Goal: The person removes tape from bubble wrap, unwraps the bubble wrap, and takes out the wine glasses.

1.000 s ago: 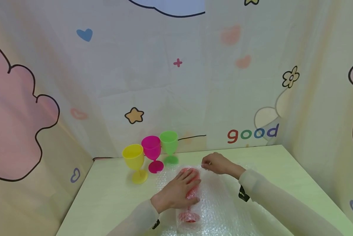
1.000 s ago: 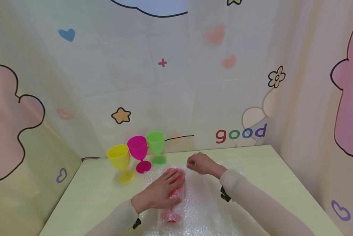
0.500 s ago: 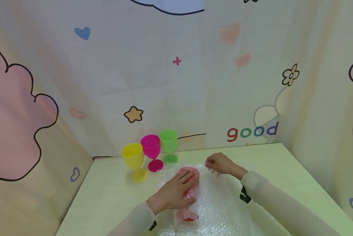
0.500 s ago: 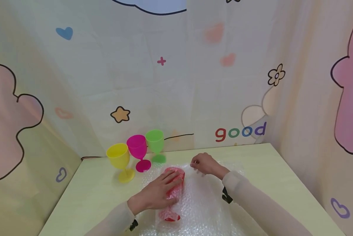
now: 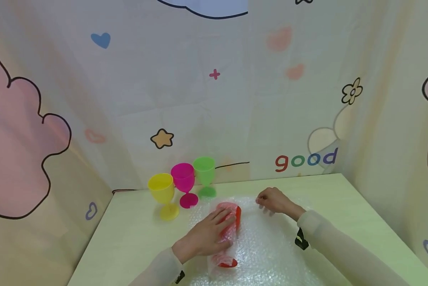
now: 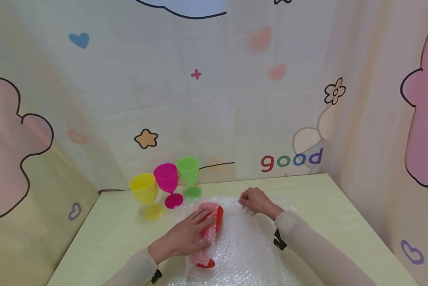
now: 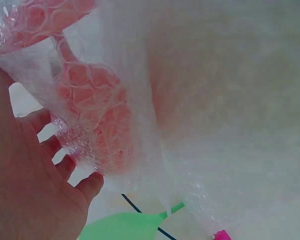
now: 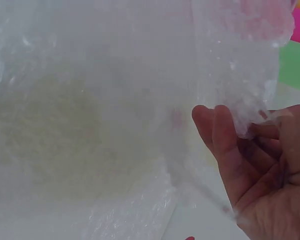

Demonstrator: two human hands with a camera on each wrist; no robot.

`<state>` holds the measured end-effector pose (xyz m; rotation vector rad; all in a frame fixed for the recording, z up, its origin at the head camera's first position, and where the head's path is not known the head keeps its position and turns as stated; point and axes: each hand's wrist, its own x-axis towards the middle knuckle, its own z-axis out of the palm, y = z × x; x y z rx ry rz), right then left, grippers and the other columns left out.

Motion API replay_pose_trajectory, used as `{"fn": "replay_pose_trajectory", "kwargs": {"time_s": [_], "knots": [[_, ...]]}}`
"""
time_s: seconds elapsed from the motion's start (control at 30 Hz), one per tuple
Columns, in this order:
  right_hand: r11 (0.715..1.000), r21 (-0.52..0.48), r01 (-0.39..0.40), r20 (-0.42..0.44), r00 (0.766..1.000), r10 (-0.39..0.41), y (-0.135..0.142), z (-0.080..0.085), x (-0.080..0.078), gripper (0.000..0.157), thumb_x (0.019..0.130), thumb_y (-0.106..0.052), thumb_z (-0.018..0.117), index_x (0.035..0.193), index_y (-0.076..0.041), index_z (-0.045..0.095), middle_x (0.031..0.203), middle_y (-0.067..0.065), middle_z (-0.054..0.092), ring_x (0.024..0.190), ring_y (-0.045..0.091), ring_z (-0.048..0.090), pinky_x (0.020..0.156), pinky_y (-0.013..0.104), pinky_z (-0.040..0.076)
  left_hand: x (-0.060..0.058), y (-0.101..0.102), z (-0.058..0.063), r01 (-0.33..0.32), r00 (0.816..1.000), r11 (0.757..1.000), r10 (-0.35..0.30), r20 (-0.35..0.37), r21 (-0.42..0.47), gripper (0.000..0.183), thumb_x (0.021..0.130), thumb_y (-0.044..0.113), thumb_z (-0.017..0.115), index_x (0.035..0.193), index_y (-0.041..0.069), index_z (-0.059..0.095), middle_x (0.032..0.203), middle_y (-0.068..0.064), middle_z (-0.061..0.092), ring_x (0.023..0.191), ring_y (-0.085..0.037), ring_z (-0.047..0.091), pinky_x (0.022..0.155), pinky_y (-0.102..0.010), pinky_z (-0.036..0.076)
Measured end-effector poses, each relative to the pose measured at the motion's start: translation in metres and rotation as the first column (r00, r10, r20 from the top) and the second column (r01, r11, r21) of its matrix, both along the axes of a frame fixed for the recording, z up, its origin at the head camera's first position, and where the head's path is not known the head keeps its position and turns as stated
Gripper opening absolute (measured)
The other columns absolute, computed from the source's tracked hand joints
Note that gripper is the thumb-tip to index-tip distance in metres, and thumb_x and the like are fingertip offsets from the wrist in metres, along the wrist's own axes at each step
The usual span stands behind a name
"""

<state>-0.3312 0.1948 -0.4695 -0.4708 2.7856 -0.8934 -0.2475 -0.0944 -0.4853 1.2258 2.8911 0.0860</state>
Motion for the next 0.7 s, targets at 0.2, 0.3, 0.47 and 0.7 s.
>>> {"fn": "replay_pose_trajectory", "kwargs": {"time_s": [0.2, 0.3, 0.47, 0.7], "knots": [[0.999, 0.006, 0.043, 0.038, 0.998, -0.043, 0.003, -0.003, 0.002, 0.021, 0.097, -0.015, 0.06, 0.106, 0.0, 0.071, 0.08, 0.007, 0.07, 0.058, 0.015, 0.063, 0.052, 0.026, 0.055, 0.004, -0.008, -0.003, -0.01, 1.0, 1.0, 0.01, -0.007, 0.006, 0.075, 0.095, 0.052, 0.049, 0.158, 0.026, 0.018, 0.167, 0.0, 0.013, 0.155, -0.024, 0.01, 0.123, -0.042, 0.024], [0.998, -0.025, 0.06, 0.042, 0.997, -0.059, 0.005, -0.005, 0.003, 0.02, 0.098, -0.014, 0.059, 0.106, 0.0, 0.07, 0.077, 0.007, 0.068, 0.056, 0.015, 0.063, 0.051, 0.027, 0.054, 0.005, -0.009, -0.005, -0.012, 1.0, 0.999, 0.012, -0.003, 0.031, 0.075, 0.096, 0.052, 0.049, 0.158, 0.025, 0.018, 0.167, 0.0, 0.011, 0.155, -0.025, 0.01, 0.122, -0.042, 0.025], [0.996, -0.073, 0.06, 0.031, 0.998, -0.058, 0.002, 0.0, 0.01, 0.019, 0.098, -0.016, 0.058, 0.104, -0.002, 0.07, 0.075, 0.006, 0.067, 0.054, 0.014, 0.062, 0.05, 0.027, 0.055, 0.013, -0.007, -0.01, -0.056, 0.998, 0.997, 0.055, 0.014, 0.059, 0.075, 0.098, 0.055, 0.043, 0.159, 0.022, 0.014, 0.168, 0.001, 0.004, 0.155, -0.024, 0.005, 0.119, -0.042, 0.031], [0.999, -0.04, 0.018, 0.009, 1.0, -0.018, 0.007, 0.014, 0.014, 0.019, 0.097, -0.019, 0.059, 0.102, -0.004, 0.071, 0.079, 0.006, 0.067, 0.06, 0.016, 0.061, 0.053, 0.027, 0.054, 0.022, -0.002, -0.004, -0.085, 0.996, 0.994, 0.084, 0.012, 0.071, 0.075, 0.099, 0.059, 0.036, 0.159, 0.02, 0.015, 0.168, -0.001, 0.008, 0.155, -0.027, 0.008, 0.12, -0.044, 0.031]]}}
